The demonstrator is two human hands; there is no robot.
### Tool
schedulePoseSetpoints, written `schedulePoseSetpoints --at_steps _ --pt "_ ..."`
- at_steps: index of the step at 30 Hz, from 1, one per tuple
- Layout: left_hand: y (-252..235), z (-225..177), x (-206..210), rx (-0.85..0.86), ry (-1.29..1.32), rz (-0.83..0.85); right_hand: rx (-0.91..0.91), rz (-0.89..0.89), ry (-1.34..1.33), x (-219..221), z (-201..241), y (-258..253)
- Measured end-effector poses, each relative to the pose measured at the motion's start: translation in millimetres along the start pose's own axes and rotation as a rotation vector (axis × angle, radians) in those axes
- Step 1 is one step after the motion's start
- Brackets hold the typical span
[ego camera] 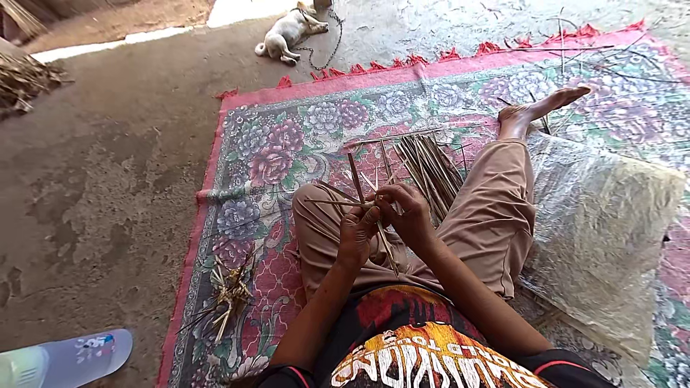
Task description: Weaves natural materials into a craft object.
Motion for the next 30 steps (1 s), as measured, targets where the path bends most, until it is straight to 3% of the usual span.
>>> schedulePoseSetpoints --at_steps 3,7,9,13,15,16,19,22,24,26,28,30 --pt "1 0 2 -0.002 0.003 -0.003 -0.086 -0.082 0.027 -3 4 3" --pt "-1 0 -1 0.022 -0.021 -0.044 0.075 -0.112 -0.165 -1 -9 9" --pt "-1 -11 -3 0.155 -0.119 -0.024 0.216 -0.083 -0.234 1 -16 12" --pt "7 -46 7 0.645 -0.575 0.175 0.377 0.046 -0.211 3 -26 9" --pt "14 -54 14 0.753 -0.631 0.283 0.413 0.091 -0.211 3 -26 8" --pt "13 -54 14 0.714 -0.558 0.32 0.395 0.11 -0.236 2 -21 6" --pt "-2 -37 4 0.381 -0.253 0.337 0.306 0.17 -0.383 2 -3 2" --pt "-3 -35 5 0.34 -0.215 0.341 0.295 0.19 -0.393 -1 -2 1" --pt "2 -47 8 0.487 -0.323 0.356 0.253 0.192 -0.289 -3 -3 0" --pt "13 -64 12 0.769 -0.519 0.324 0.205 0.155 -0.181 -6 -4 0" --pt "26 -74 20 0.998 -0.665 0.318 0.237 0.132 -0.156 -6 -9 1" --pt "33 -75 25 1.103 -0.731 0.32 0.32 0.129 -0.208 -2 -16 4"
Point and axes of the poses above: each hand's wrist, its own y-axis away from the middle knuckle, its own x-axis out of the palm, z = x × y, the point moved 10 cm from there along -y, towards the middle knuckle, and after that the axes turned 14 degrees about -z, right-handed, at the moved point
